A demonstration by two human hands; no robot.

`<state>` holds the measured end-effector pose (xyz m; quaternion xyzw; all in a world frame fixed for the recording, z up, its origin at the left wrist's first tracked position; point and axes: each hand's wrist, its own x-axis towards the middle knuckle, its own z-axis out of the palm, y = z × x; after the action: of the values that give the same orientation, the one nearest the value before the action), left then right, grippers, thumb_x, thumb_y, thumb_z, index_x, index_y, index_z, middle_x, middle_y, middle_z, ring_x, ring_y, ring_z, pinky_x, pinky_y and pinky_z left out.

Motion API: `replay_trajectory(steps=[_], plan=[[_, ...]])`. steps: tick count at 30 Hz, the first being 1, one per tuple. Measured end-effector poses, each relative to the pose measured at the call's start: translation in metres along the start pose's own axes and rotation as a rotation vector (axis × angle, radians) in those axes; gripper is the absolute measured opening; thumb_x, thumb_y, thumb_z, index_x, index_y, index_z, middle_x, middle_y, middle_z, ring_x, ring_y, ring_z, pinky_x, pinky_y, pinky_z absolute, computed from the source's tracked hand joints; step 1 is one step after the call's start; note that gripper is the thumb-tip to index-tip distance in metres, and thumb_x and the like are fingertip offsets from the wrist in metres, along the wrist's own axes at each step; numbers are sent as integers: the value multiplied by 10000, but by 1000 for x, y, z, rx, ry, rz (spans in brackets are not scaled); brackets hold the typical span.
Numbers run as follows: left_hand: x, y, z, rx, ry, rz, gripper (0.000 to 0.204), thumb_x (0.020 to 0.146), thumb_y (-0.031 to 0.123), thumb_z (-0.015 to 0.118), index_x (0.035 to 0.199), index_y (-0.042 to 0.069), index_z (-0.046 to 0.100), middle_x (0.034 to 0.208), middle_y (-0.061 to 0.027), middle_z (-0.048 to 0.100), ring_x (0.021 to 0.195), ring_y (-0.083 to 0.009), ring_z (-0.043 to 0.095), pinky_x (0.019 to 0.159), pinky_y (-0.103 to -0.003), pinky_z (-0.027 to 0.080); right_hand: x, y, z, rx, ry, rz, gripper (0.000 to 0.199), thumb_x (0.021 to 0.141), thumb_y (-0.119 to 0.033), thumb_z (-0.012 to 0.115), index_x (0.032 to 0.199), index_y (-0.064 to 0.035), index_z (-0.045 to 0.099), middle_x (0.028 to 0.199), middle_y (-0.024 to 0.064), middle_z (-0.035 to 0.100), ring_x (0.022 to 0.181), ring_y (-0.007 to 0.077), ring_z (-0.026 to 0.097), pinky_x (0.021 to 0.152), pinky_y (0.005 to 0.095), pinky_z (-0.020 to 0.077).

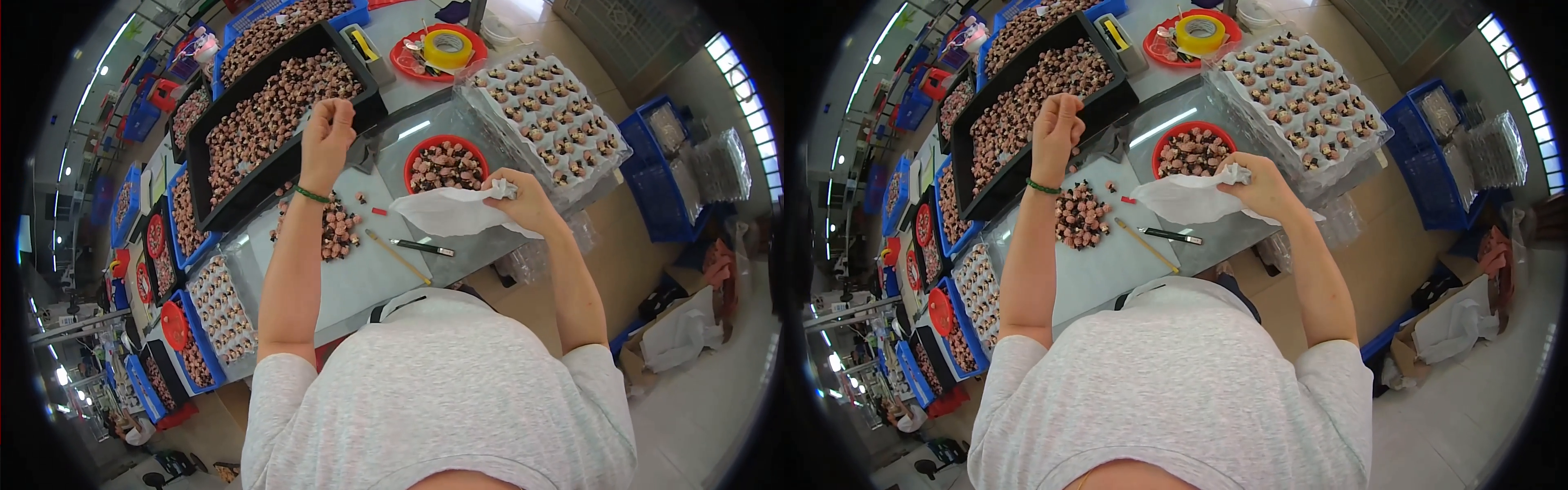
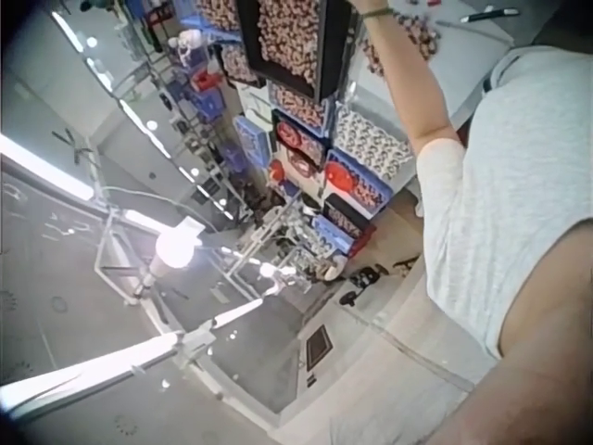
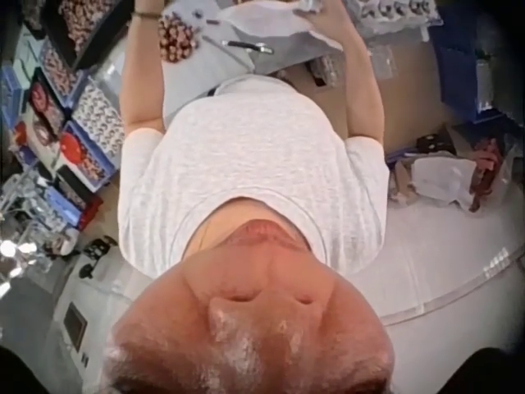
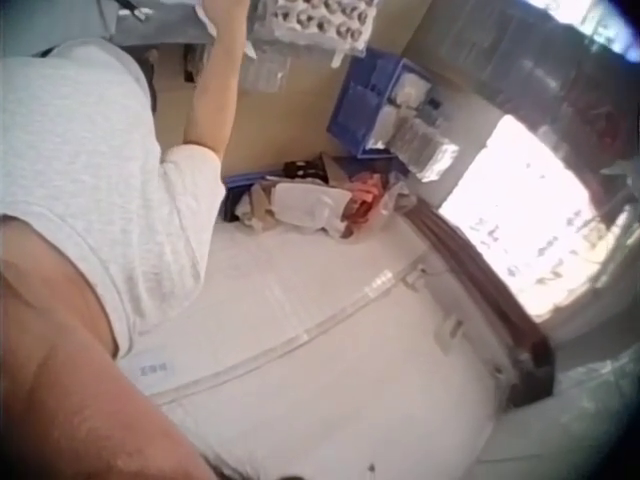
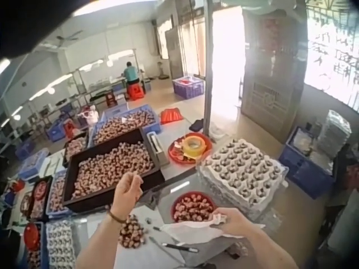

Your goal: The person sorts small manufactured components by hand, placing them into a plastic tray.

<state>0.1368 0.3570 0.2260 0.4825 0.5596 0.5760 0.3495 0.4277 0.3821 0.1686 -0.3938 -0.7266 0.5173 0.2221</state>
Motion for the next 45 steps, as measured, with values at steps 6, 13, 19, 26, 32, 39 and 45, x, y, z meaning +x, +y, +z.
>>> replay_trajectory(steps=[6,13,19,26,32,39,45], plan=[[-30,1,77,248,-659,145,365,791,190,613,1102,32,505,974,-50,568,845,-116,517,744,-240,410,-4,-46,12,35,173,-26,306,653,-39,703,914,-35,544,870,47,601,810,128,547,720,251,439],[20,8,46,-76,-34,86,182,892,199,508,885,33,583,729,70,513,637,11,401,553,-133,315,-70,14,-53,-93,332,229,337,643,-149,739,899,1,580,811,92,614,766,183,578,694,281,440],[59,-28,57,7,192,253,187,897,203,498,901,34,579,760,44,537,678,-19,441,593,-151,355,-102,40,-63,409,734,147,187,737,-189,702,790,-33,613,714,-11,581,644,40,493,569,186,391],[96,-21,117,-900,-649,-401,421,872,286,530,1180,13,441,1101,-59,514,1018,-97,467,838,-250,400,-92,60,-100,773,1078,111,181,802,-204,642,834,-47,559,739,-18,562,624,49,494,563,188,405],[94,-70,152,-212,-694,-465,354,821,223,605,1106,28,529,973,-43,595,858,-109,564,751,-269,462,-91,81,-152,-96,987,195,254,824,-241,600,979,-53,529,871,9,569,785,88,536,694,227,423],[137,-50,207,20,-952,-185,298,849,181,570,1095,17,537,927,5,597,812,-73,558,758,-246,461,65,-4,-185,-151,568,-26,484,806,-244,600,1223,-69,428,1170,105,501,1114,208,445,930,318,321],[153,-62,201,-145,-1025,-215,319,841,188,583,1099,17,505,953,-10,576,821,-72,546,740,-247,460,125,20,-193,-189,456,113,310,818,-261,596,1042,-53,543,924,54,572,850,125,498,750,252,381]])
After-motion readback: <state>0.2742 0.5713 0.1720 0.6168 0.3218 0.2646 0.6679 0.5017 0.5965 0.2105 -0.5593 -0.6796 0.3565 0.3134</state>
